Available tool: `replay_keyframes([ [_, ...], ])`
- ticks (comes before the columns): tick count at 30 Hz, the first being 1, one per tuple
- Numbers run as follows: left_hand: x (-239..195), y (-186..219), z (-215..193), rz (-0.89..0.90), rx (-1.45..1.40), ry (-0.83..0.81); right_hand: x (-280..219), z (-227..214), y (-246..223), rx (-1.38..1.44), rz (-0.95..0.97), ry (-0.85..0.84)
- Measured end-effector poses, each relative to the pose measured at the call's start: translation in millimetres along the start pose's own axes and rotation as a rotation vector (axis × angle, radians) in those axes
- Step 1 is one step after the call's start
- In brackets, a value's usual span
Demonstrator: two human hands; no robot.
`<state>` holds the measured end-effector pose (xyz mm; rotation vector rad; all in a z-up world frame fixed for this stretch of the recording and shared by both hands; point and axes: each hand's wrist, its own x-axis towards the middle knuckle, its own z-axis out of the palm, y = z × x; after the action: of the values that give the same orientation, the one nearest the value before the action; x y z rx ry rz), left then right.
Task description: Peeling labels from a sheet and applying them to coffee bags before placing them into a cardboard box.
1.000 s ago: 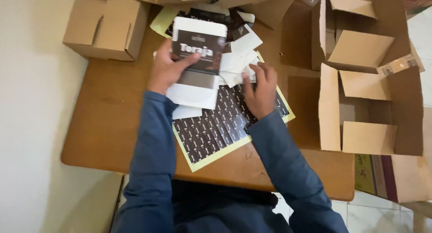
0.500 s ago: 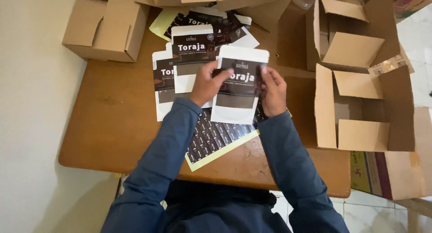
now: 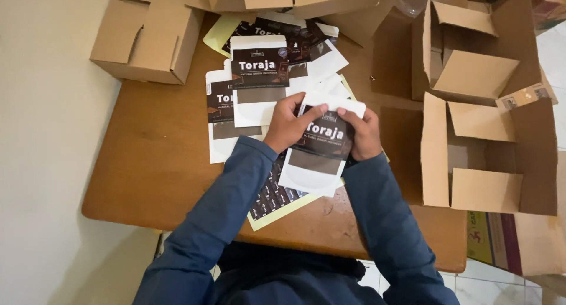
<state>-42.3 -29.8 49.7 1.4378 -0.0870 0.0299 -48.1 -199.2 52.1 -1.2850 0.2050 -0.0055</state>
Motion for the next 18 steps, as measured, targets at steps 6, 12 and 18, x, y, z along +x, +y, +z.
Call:
replay_keyframes([
  [6, 2.5, -0.9, 4.6, -0.103, 0.037, 0.000, 2.1, 5.8, 3.6, -0.019, 0.048, 0.056],
  [12, 9.7, 9.3, 5.4, -0.268, 0.132, -0.059, 21.1, -5.1, 5.1, -0.064, 0.179, 0.066],
  [18, 21.8, 13.4, 12.0, -0.196, 0.054, -0.084, 29.0, -5.2, 5.4, 0.021, 0.199, 0.093],
])
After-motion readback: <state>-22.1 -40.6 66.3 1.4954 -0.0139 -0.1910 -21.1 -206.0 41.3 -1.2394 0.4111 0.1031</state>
